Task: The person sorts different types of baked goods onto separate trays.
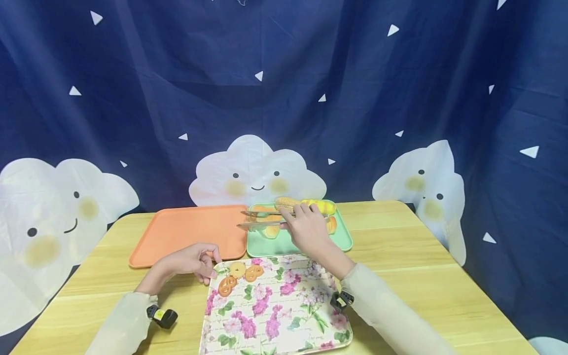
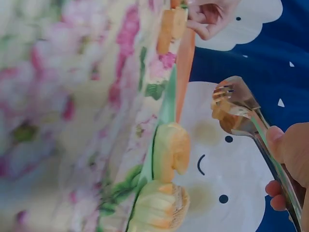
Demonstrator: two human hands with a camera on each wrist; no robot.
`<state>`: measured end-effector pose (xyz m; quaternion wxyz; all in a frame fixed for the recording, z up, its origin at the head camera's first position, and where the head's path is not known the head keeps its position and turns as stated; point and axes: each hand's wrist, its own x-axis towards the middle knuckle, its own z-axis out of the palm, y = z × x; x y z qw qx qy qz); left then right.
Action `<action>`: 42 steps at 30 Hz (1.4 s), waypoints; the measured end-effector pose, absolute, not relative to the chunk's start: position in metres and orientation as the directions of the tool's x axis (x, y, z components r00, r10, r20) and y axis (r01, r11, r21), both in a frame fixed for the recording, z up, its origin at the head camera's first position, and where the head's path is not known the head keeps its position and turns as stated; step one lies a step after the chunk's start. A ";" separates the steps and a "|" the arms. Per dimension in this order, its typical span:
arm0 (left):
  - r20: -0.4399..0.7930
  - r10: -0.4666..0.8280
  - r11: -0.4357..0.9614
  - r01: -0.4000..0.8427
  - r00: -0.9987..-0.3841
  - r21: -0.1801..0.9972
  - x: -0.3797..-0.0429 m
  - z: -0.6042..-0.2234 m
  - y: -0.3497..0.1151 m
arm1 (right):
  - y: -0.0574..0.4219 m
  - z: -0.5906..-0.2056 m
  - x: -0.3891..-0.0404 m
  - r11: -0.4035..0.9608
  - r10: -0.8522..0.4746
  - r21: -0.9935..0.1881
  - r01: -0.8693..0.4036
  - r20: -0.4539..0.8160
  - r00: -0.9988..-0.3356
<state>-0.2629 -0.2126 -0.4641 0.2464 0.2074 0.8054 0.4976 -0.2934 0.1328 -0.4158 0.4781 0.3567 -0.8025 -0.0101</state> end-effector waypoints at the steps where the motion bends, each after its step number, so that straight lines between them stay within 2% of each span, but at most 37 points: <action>1: -0.191 0.578 0.419 0.088 -0.793 0.904 -0.263 -0.464 -0.213 | 0.129 -0.414 -0.295 0.748 -0.581 0.359 -0.558 0.761 -0.289; 6: -0.193 0.575 0.427 0.090 -0.795 0.900 -0.262 -0.463 -0.213 | 0.109 -0.415 -0.308 0.765 -0.566 0.365 -0.530 0.774 -0.284; 12: -0.197 0.576 0.431 0.090 -0.794 0.898 -0.262 -0.462 -0.213 | 0.087 -0.421 -0.326 0.788 -0.545 0.344 -0.510 0.774 -0.321; 23: -0.199 0.573 0.435 0.089 -0.795 0.896 -0.264 -0.463 -0.213 | 0.063 -0.441 -0.350 0.837 -0.526 0.348 -0.422 0.724 -0.447; 30: -0.202 0.570 0.439 0.088 -0.796 0.894 -0.262 -0.462 -0.213 | 0.056 -0.445 -0.353 0.848 -0.526 0.341 -0.406 0.639 -0.561; 42: -0.197 0.571 0.448 0.101 -0.797 0.888 -0.263 -0.463 -0.213 | 0.051 -0.444 -0.353 0.851 -0.524 0.341 -0.399 0.594 -0.610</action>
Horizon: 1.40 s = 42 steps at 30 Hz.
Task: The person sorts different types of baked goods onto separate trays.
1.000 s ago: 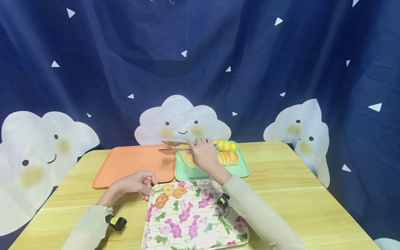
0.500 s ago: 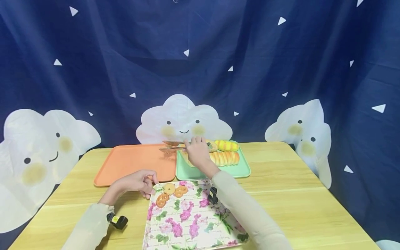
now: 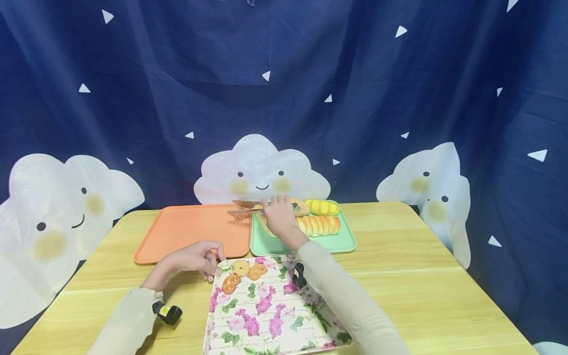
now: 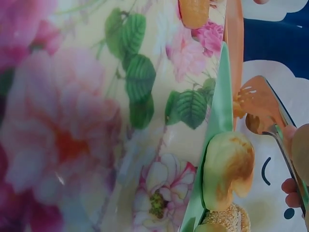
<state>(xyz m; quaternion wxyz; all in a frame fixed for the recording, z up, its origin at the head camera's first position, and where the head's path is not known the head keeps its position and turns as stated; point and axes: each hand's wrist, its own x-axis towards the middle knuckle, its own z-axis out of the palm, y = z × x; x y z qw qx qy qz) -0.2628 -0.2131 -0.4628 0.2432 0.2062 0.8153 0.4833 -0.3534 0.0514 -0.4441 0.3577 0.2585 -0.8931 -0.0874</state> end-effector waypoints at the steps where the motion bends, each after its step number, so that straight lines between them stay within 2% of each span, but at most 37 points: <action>1: -0.196 0.572 0.448 0.103 -0.796 0.888 -0.263 -0.463 -0.213 | 0.052 -0.444 -0.353 0.852 -0.523 0.337 -0.401 0.587 -0.618; 7: -0.204 0.566 0.459 0.100 -0.799 0.883 -0.263 -0.463 -0.213 | 0.053 -0.443 -0.353 0.854 -0.521 0.323 -0.408 0.549 -0.654; 23: -0.201 0.574 0.444 0.095 -0.794 0.891 -0.264 -0.465 -0.215 | 0.062 -0.439 -0.351 0.851 -0.520 0.292 -0.436 0.581 -0.626; 34: -0.211 0.573 0.441 0.081 -0.792 0.894 -0.264 -0.464 -0.214 | 0.090 -0.427 -0.327 0.752 -0.607 0.260 -0.605 0.631 -0.483; 42: -0.217 0.567 0.444 0.072 -0.795 0.893 -0.265 -0.465 -0.214 | 0.126 -0.423 -0.305 0.566 -0.723 0.247 -0.786 0.608 -0.330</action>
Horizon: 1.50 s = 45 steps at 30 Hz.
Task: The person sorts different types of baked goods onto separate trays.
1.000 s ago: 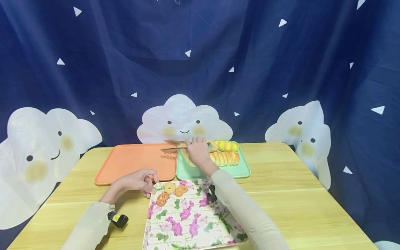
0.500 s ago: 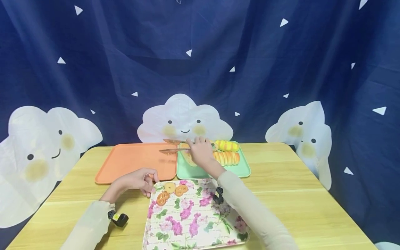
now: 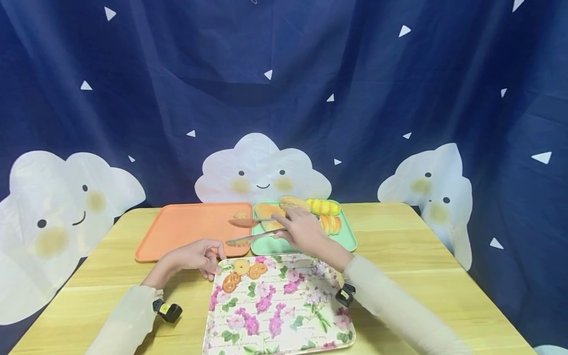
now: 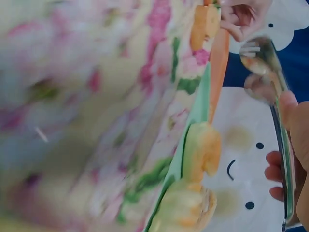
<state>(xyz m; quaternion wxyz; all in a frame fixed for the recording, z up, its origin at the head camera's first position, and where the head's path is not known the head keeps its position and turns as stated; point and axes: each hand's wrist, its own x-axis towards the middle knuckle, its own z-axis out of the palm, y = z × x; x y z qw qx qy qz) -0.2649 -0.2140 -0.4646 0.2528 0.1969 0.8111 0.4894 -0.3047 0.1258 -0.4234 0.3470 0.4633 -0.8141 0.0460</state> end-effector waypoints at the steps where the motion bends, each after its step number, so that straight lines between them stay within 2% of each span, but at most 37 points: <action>1: -0.219 0.567 0.445 0.071 -0.794 0.893 -0.265 -0.465 -0.214 | 0.132 -0.423 -0.302 0.547 -0.732 0.242 -0.801 0.602 -0.318; 11: -0.208 0.572 0.434 0.078 -0.793 0.897 -0.265 -0.464 -0.213 | 0.175 -0.429 -0.288 0.476 -0.782 0.201 -0.856 0.541 -0.308; 24: -0.202 0.568 0.430 0.078 -0.798 0.899 -0.262 -0.464 -0.214 | 0.180 -0.437 -0.281 0.392 -0.827 0.233 -0.890 0.513 -0.230; 45: -0.197 0.561 0.449 0.095 -0.804 0.888 -0.262 -0.464 -0.212 | 0.178 -0.443 -0.282 0.428 -0.822 0.193 -0.883 0.489 -0.291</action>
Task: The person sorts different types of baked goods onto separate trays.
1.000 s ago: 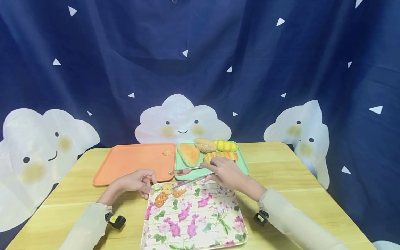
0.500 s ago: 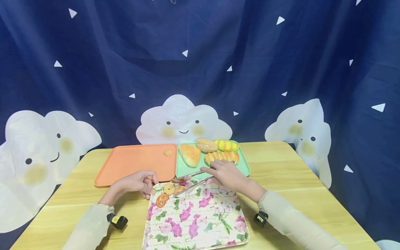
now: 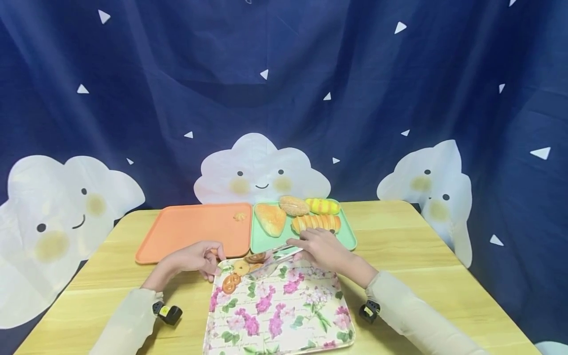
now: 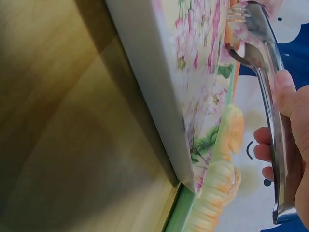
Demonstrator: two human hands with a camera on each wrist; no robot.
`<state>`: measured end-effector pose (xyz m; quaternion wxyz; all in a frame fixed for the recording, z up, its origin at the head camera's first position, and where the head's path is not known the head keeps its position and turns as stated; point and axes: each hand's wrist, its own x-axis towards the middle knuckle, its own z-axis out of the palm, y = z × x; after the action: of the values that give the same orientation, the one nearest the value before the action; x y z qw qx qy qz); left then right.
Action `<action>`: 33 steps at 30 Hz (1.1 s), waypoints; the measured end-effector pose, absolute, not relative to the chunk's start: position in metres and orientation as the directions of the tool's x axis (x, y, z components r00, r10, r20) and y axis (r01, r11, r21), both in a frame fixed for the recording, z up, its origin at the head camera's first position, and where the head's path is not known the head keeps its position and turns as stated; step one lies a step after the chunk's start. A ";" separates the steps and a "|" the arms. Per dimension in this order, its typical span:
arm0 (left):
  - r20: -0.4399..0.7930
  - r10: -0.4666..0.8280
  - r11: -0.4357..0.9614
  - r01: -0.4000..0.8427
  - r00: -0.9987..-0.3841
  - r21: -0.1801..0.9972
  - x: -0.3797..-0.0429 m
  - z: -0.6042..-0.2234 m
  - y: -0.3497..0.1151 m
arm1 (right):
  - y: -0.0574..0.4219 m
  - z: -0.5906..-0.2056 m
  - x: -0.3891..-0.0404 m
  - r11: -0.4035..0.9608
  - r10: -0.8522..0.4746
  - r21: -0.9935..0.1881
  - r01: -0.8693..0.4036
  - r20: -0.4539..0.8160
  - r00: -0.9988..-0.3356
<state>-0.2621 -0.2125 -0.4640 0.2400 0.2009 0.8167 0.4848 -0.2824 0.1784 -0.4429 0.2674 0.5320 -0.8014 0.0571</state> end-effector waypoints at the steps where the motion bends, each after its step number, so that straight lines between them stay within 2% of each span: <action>1: -0.198 0.562 0.449 0.095 -0.803 0.889 -0.262 -0.464 -0.213 | 0.178 -0.443 -0.282 0.430 -0.820 0.190 -0.883 0.492 -0.294; 12: -0.201 0.560 0.445 0.087 -0.804 0.891 -0.263 -0.464 -0.213 | 0.177 -0.449 -0.284 0.440 -0.781 0.194 -0.877 0.565 -0.266; 25: -0.202 0.562 0.442 0.084 -0.802 0.893 -0.263 -0.464 -0.212 | 0.176 -0.449 -0.280 0.493 -0.760 0.224 -0.841 0.581 -0.291; 33: -0.206 0.564 0.440 0.080 -0.799 0.894 -0.263 -0.464 -0.212 | 0.176 -0.446 -0.282 0.491 -0.717 0.204 -0.847 0.646 -0.260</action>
<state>-0.2630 -0.2116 -0.4636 0.2466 0.1985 0.8119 0.4904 -0.2823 0.1756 -0.4461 0.3520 0.4960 -0.7884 0.0921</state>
